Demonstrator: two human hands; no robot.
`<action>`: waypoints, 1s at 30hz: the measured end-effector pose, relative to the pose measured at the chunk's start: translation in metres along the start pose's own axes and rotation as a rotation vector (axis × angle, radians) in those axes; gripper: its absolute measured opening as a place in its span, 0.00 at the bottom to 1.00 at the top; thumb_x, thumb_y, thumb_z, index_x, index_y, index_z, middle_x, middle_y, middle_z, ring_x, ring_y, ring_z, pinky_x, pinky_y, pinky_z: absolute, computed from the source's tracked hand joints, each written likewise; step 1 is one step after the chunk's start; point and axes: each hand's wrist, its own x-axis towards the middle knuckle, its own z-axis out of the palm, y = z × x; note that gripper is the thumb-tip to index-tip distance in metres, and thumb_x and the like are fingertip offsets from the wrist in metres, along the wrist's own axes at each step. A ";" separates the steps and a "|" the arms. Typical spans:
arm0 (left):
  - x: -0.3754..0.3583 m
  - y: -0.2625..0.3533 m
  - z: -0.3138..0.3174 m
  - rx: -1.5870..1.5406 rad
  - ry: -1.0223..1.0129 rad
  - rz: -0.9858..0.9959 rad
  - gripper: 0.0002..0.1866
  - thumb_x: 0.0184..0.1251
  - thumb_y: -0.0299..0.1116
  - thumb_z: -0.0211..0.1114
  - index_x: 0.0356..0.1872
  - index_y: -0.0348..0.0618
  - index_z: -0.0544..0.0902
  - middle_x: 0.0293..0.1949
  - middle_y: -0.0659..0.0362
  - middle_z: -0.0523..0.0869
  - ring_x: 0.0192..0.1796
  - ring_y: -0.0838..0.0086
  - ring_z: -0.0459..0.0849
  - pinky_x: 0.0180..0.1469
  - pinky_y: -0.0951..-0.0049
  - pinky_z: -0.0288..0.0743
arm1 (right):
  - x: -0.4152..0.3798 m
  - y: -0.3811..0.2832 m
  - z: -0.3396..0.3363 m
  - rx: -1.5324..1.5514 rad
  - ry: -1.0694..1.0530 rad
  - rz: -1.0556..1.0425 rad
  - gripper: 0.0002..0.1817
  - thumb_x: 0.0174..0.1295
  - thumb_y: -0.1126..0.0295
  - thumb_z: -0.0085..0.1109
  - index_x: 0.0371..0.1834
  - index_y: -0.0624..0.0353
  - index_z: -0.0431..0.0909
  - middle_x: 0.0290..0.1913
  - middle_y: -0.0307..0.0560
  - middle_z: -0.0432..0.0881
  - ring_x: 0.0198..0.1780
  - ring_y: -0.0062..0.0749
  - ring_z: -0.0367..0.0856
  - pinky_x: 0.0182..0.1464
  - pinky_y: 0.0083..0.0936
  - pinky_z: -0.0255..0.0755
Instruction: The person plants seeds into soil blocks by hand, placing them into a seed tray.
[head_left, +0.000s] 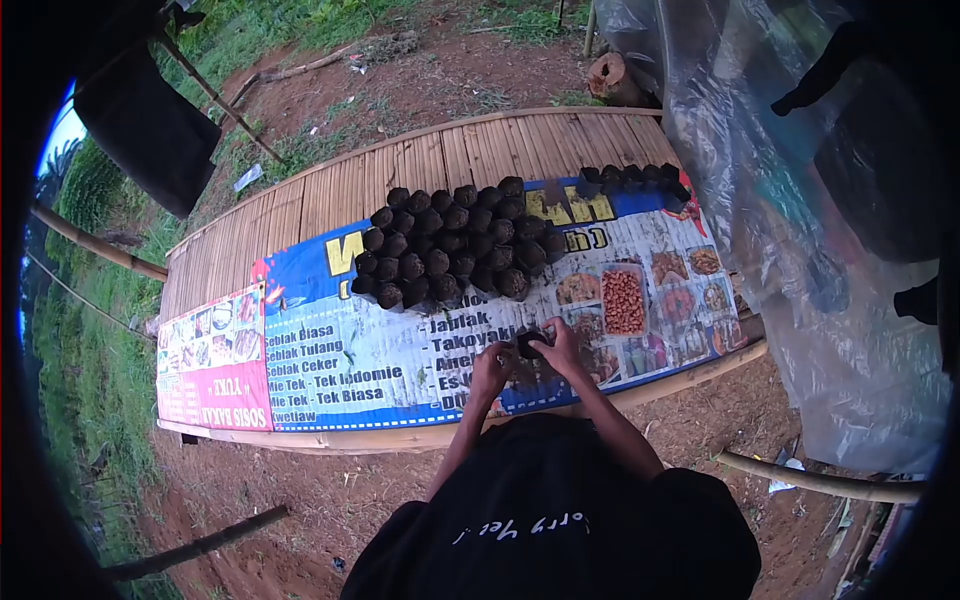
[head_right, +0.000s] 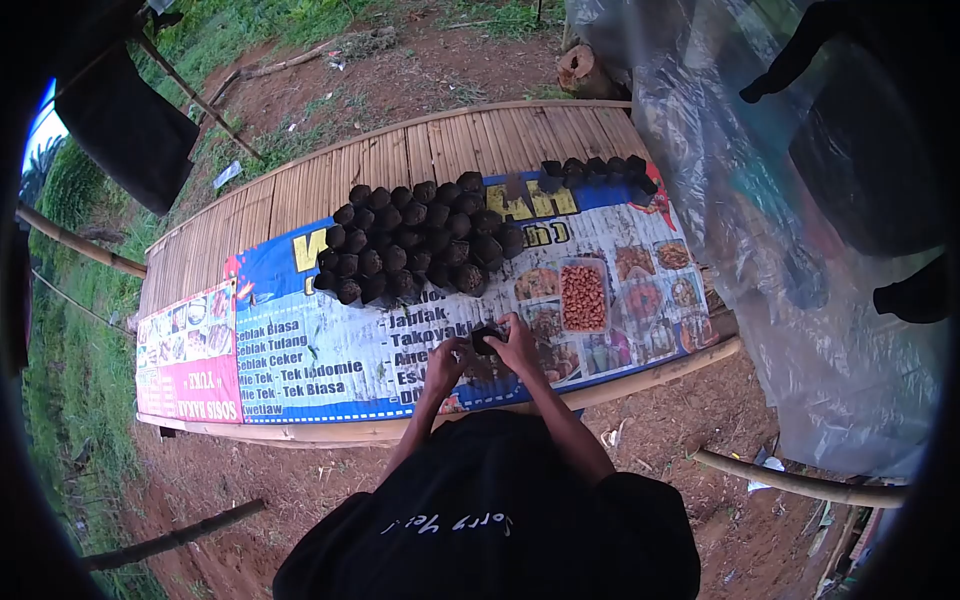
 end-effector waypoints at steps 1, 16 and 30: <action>0.000 0.002 -0.001 -0.001 -0.003 0.004 0.15 0.52 0.27 0.65 0.43 0.37 0.82 0.34 0.54 0.86 0.26 0.71 0.81 0.32 0.71 0.75 | -0.001 0.001 0.002 0.001 0.000 -0.002 0.21 0.46 0.65 0.72 0.41 0.53 0.72 0.32 0.50 0.77 0.37 0.45 0.78 0.41 0.38 0.71; -0.001 -0.003 0.000 -0.008 0.001 -0.034 0.12 0.53 0.26 0.64 0.40 0.37 0.82 0.35 0.51 0.86 0.33 0.61 0.85 0.37 0.67 0.77 | 0.003 0.008 0.017 -0.117 -0.089 0.248 0.20 0.46 0.67 0.71 0.43 0.52 0.76 0.43 0.52 0.82 0.47 0.46 0.81 0.51 0.35 0.72; 0.003 -0.001 0.000 -0.040 -0.024 -0.143 0.15 0.61 0.34 0.63 0.47 0.41 0.81 0.35 0.50 0.87 0.31 0.64 0.87 0.35 0.67 0.78 | -0.003 0.021 0.021 -0.062 -0.077 0.191 0.21 0.48 0.64 0.71 0.45 0.52 0.75 0.45 0.52 0.81 0.50 0.46 0.80 0.53 0.35 0.71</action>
